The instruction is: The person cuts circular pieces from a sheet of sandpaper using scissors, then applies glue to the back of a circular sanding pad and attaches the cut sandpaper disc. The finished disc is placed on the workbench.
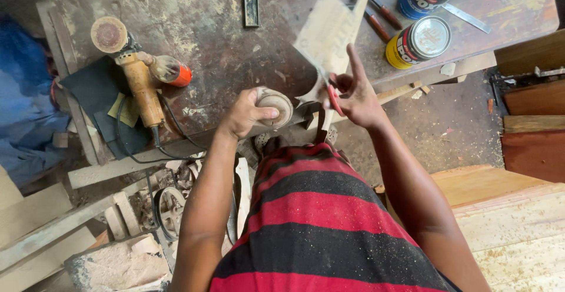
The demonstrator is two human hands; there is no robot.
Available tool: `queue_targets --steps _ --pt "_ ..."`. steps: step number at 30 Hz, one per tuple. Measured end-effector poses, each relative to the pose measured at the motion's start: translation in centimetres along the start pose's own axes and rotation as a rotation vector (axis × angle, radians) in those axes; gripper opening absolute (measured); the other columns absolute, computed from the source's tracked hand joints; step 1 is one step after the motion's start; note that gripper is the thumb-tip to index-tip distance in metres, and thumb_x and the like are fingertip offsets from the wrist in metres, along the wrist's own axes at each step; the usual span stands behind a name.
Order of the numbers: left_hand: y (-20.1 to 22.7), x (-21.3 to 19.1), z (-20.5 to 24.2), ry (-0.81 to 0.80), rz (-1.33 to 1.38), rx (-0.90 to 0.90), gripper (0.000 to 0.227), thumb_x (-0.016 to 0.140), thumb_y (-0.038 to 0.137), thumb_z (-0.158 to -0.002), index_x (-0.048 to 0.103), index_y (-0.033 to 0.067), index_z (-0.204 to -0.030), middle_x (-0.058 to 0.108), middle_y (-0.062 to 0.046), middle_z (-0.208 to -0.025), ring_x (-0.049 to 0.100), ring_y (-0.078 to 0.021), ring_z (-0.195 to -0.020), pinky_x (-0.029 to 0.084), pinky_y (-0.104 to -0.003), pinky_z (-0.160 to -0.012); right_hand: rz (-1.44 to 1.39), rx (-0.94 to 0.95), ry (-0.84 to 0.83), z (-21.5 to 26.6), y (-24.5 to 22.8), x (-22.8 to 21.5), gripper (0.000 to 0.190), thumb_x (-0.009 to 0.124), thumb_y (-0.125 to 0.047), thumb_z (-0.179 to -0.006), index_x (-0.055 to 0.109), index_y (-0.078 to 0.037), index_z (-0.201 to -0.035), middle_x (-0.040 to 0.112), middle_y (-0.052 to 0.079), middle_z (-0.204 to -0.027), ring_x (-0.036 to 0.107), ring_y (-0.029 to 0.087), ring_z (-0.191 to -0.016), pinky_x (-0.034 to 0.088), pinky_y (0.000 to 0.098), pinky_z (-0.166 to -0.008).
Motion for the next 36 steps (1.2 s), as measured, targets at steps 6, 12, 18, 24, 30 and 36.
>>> queue_targets --steps 6,12,18,24,30,36 --pt "-5.2 -2.6 2.4 0.345 0.091 -0.167 0.043 0.074 0.004 -0.074 0.064 0.0082 -0.116 0.074 0.0 -0.098 0.074 -0.0157 -0.085 0.065 -0.039 -0.069 -0.322 -0.003 0.05 -3.7 1.4 0.3 0.115 0.085 -0.012 -0.09 0.006 -0.013 -0.174 0.068 0.014 -0.117 0.069 0.022 -0.118 0.06 0.0366 -0.096" --pt "-7.9 -2.9 5.0 0.11 0.477 -0.039 0.037 0.077 0.002 -0.082 0.068 0.0005 -0.117 0.075 -0.008 -0.098 0.073 -0.0209 -0.088 0.064 -0.04 -0.081 0.154 -0.142 -0.058 -4.4 2.5 3.8 0.106 0.086 -0.006 -0.094 0.012 -0.01 -0.17 0.068 0.018 -0.117 0.066 0.023 -0.112 0.055 0.0406 -0.109" --pt "-10.6 -4.6 7.1 0.302 0.605 0.115 0.039 0.075 0.002 -0.084 0.064 0.0017 -0.121 0.073 -0.006 -0.106 0.071 -0.0183 -0.094 0.062 -0.039 -0.087 0.289 0.315 0.282 1.9 10.7 1.1 0.084 0.072 -0.014 -0.098 0.018 -0.006 -0.163 0.071 0.015 -0.117 0.073 0.017 -0.096 0.063 0.0317 -0.076" --pt "-11.7 -5.6 5.4 0.507 0.545 0.141 0.038 0.072 0.0 -0.086 0.064 -0.0001 -0.123 0.072 -0.008 -0.11 0.071 -0.0191 -0.098 0.061 -0.038 -0.09 0.081 0.293 0.384 6.0 15.1 1.4 0.087 0.071 -0.004 -0.094 0.017 -0.004 -0.162 0.071 0.011 -0.109 0.07 0.014 -0.094 0.06 0.0283 -0.08" --pt "-11.5 -7.5 4.7 0.597 0.382 0.146 0.036 0.071 -0.004 -0.089 0.063 -0.0029 -0.124 0.071 -0.009 -0.112 0.07 -0.0179 -0.1 0.06 -0.034 -0.091 -0.059 0.343 0.443 5.5 14.6 3.2 0.083 0.076 0.003 -0.089 0.032 -0.003 -0.159 0.069 0.009 -0.096 0.067 0.014 -0.085 0.056 0.0275 -0.073" --pt "-9.7 -8.8 7.7 0.864 0.162 0.166 0.039 0.071 -0.009 -0.084 0.061 -0.0008 -0.121 0.072 -0.011 -0.111 0.071 -0.019 -0.096 0.061 -0.033 -0.087 0.082 -0.085 0.43 0.5 10.8 -1.4 0.071 0.069 0.007 -0.101 0.033 -0.002 -0.162 0.068 0.013 -0.121 0.069 0.016 -0.108 0.06 0.0309 -0.096"
Point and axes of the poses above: each hand's wrist, its own z-axis away from the middle knuckle, its own x-axis out of the palm, y = z × x, the point moved 7 cm from there along -z, towards the middle knuckle
